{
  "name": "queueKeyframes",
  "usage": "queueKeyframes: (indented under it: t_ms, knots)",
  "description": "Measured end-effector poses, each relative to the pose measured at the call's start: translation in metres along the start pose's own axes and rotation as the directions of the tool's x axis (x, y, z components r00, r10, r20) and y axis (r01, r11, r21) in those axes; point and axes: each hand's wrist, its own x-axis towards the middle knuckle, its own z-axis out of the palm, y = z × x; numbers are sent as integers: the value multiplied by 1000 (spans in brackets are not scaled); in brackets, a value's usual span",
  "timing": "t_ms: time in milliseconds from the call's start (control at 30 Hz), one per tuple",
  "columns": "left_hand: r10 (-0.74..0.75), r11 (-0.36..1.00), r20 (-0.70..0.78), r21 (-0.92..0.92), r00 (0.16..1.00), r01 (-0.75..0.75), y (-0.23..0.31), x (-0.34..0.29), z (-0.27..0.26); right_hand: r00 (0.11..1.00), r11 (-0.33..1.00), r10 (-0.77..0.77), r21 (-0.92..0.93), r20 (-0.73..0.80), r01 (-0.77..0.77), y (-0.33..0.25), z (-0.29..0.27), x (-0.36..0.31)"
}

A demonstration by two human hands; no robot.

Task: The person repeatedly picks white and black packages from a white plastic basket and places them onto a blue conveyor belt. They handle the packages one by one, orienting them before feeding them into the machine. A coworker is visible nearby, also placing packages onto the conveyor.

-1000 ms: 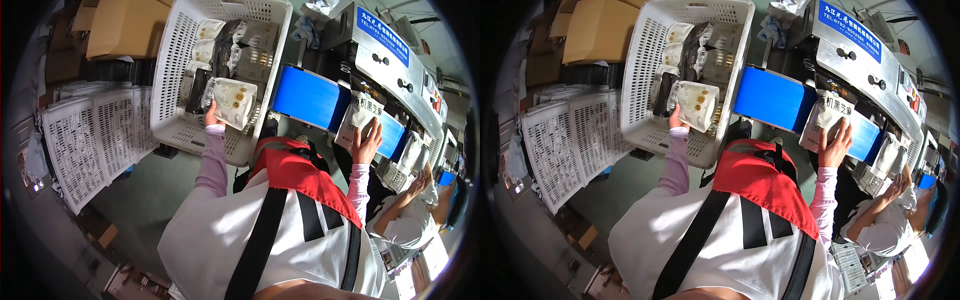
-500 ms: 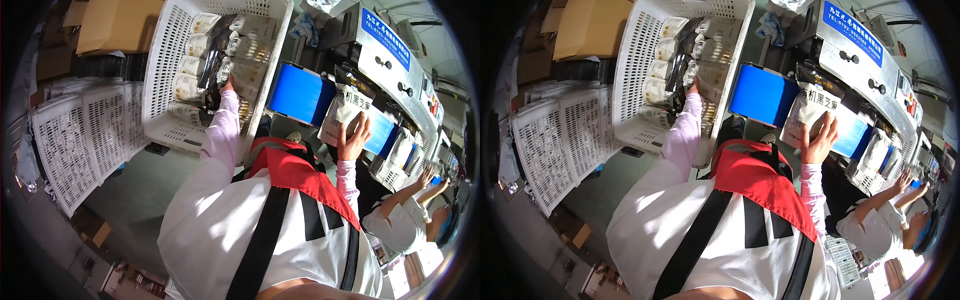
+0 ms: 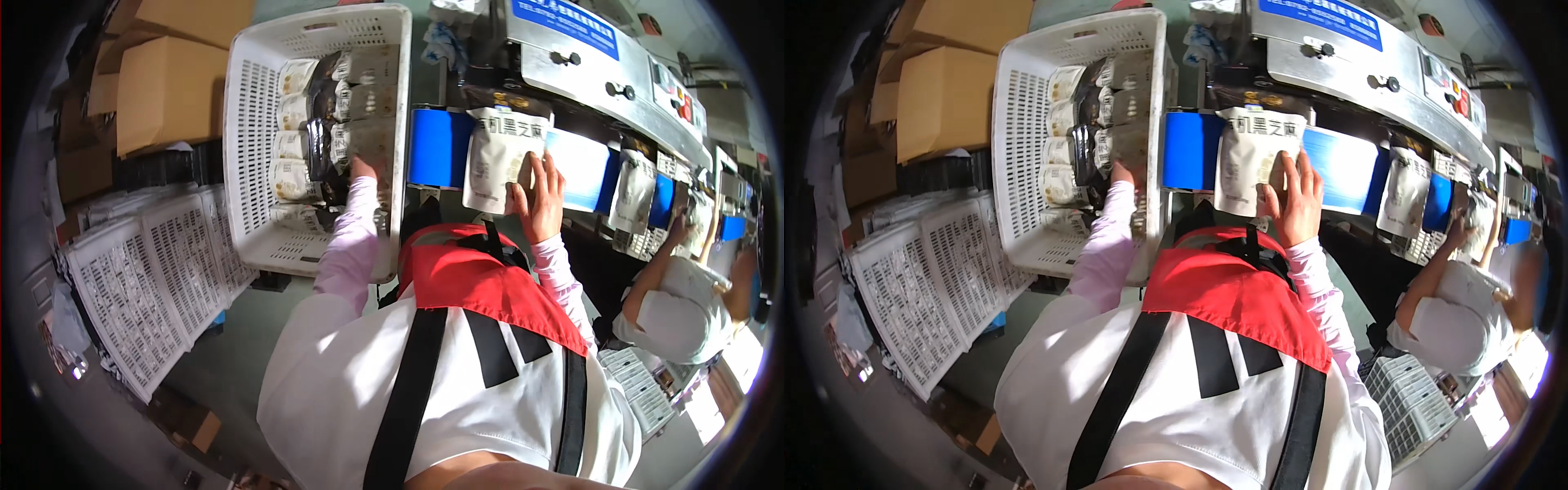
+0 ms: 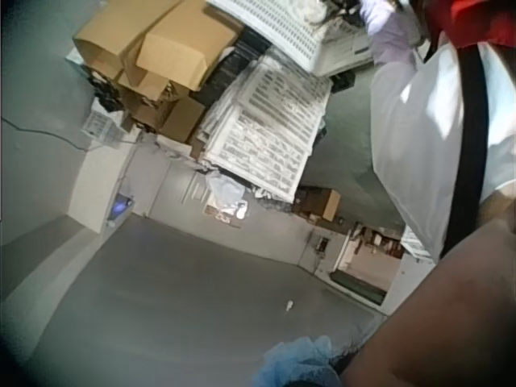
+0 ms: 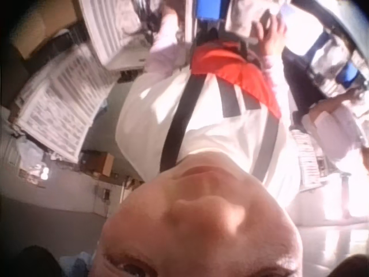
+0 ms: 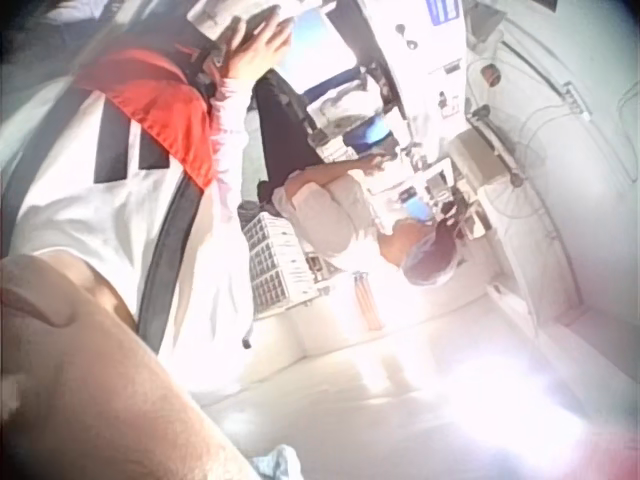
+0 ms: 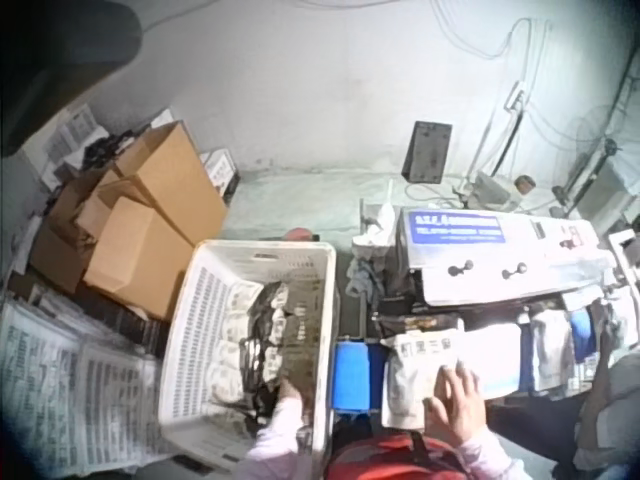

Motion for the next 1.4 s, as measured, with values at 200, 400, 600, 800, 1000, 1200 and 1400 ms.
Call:
queueKeyframes:
  t_ms: [200,400,600,800,1000,1200,1400]
  knots:
    - [676,672,70,350,734,-652,124,-138,-42,977,982,52,-169,-209,-88,61,-20,-21]
    - [747,662,144,-67,649,-746,174,-245,2,877,828,270,-369,-398,-422,141,-52,-36]
    - [821,481,269,149,503,-864,178,-276,38,817,704,485,-416,-312,-576,174,-53,-49]
    - [671,642,300,222,678,-733,206,-263,31,821,715,514,-406,-247,-569,152,-49,-42]
    - [664,725,350,-86,661,-683,189,-201,29,845,728,488,-434,-216,-531,132,-41,-34]
    - [511,857,405,-175,758,-484,191,-194,0,900,803,398,-407,-178,-436,122,-34,-34]
    - [384,828,403,-548,831,-118,144,-175,-30,938,855,330,-390,-102,-343,110,-29,-24]
